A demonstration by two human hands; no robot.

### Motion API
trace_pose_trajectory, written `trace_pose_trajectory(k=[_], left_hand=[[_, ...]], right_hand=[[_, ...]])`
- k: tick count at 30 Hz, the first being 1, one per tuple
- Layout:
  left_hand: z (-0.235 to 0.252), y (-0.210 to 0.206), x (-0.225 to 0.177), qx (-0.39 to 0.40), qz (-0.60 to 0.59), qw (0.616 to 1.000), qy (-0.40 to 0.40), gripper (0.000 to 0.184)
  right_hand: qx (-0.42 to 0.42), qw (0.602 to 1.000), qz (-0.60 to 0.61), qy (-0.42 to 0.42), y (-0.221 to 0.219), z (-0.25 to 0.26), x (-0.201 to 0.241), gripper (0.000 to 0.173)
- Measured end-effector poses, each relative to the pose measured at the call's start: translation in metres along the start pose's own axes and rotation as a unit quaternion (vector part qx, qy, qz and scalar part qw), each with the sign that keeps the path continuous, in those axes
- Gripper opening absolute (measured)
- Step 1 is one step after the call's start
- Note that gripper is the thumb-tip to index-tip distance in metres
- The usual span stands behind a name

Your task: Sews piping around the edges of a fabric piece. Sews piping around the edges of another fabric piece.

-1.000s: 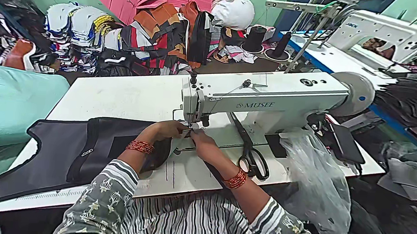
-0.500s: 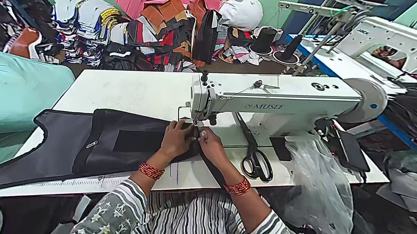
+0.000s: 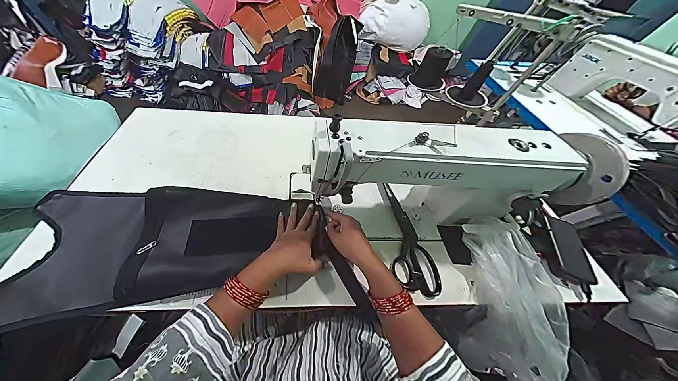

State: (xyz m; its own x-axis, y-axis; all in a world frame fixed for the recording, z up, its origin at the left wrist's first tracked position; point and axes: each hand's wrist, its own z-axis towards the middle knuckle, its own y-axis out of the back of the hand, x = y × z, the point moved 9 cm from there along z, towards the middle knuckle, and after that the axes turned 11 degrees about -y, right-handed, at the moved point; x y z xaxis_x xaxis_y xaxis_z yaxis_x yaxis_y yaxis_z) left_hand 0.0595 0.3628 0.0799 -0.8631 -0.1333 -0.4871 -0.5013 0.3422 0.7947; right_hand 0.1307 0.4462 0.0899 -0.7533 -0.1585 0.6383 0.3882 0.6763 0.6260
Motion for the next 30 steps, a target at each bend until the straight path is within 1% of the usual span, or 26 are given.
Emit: trace_pose_trajectory(k=[1,4,6,7,8,9,11,12,13,15,18,20,21,23,25,30], left_hand=[[0.000,0.000,-0.002,-0.003,0.003,1.000,0.008,0.107],[0.002,0.004,-0.007,-0.062,0.022,0.997,0.035,0.079],[0.003,0.003,-0.008,-0.072,0.034,0.996,0.039,0.071],[0.003,0.005,-0.006,-0.080,0.015,0.996,0.037,0.066],[0.001,0.009,-0.002,-0.097,-0.036,0.994,0.033,0.058],[-0.001,0.014,0.004,-0.123,-0.112,0.986,0.028,0.052],[-0.007,0.025,0.019,-0.175,-0.275,0.945,0.023,0.045],[-0.008,0.025,0.025,-0.179,-0.322,0.929,0.024,0.044],[-0.009,0.026,0.027,-0.177,-0.338,0.924,0.027,0.044],[-0.009,0.025,0.022,-0.163,-0.297,0.941,0.026,0.044],[-0.004,0.018,0.005,-0.121,-0.112,0.986,0.020,0.049],[-0.001,0.010,-0.002,-0.093,-0.020,0.995,0.030,0.054],[-0.001,0.008,-0.005,-0.079,0.003,0.996,0.037,0.055],[0.000,0.006,-0.007,-0.070,0.019,0.996,0.042,0.058],[0.000,0.004,-0.008,-0.077,0.024,0.996,0.033,0.060],[-0.002,0.001,-0.002,-0.089,0.004,0.996,-0.012,0.065]], right_hand=[[0.000,1.000,-0.001,0.000,0.000,0.000,0.000,0.048],[0.001,1.000,-0.005,0.000,0.000,0.000,0.001,0.049],[0.002,1.000,0.000,0.003,0.000,-0.001,0.000,0.049],[0.002,1.000,0.003,0.006,0.000,-0.001,0.000,0.049],[0.004,1.000,0.005,0.009,0.000,-0.001,-0.001,0.049],[0.006,1.000,0.006,0.010,-0.001,-0.002,-0.001,0.049],[0.010,1.000,0.008,0.013,-0.001,-0.002,0.000,0.049],[0.010,1.000,0.009,0.014,-0.001,-0.002,0.000,0.049],[0.011,1.000,0.011,0.014,-0.002,-0.002,0.001,0.049],[0.019,1.000,0.017,0.013,-0.004,-0.002,0.001,0.048],[0.018,0.999,0.028,0.016,-0.003,-0.004,0.002,0.047],[0.018,0.999,0.029,0.014,-0.003,-0.004,0.000,0.047],[0.018,0.999,0.031,0.012,-0.003,-0.004,0.000,0.048],[0.012,0.999,0.036,0.012,-0.003,-0.003,-0.002,0.048],[0.008,0.999,0.038,0.014,-0.004,-0.004,-0.003,0.048],[0.009,0.999,0.043,0.015,-0.002,-0.006,-0.006,0.047]])
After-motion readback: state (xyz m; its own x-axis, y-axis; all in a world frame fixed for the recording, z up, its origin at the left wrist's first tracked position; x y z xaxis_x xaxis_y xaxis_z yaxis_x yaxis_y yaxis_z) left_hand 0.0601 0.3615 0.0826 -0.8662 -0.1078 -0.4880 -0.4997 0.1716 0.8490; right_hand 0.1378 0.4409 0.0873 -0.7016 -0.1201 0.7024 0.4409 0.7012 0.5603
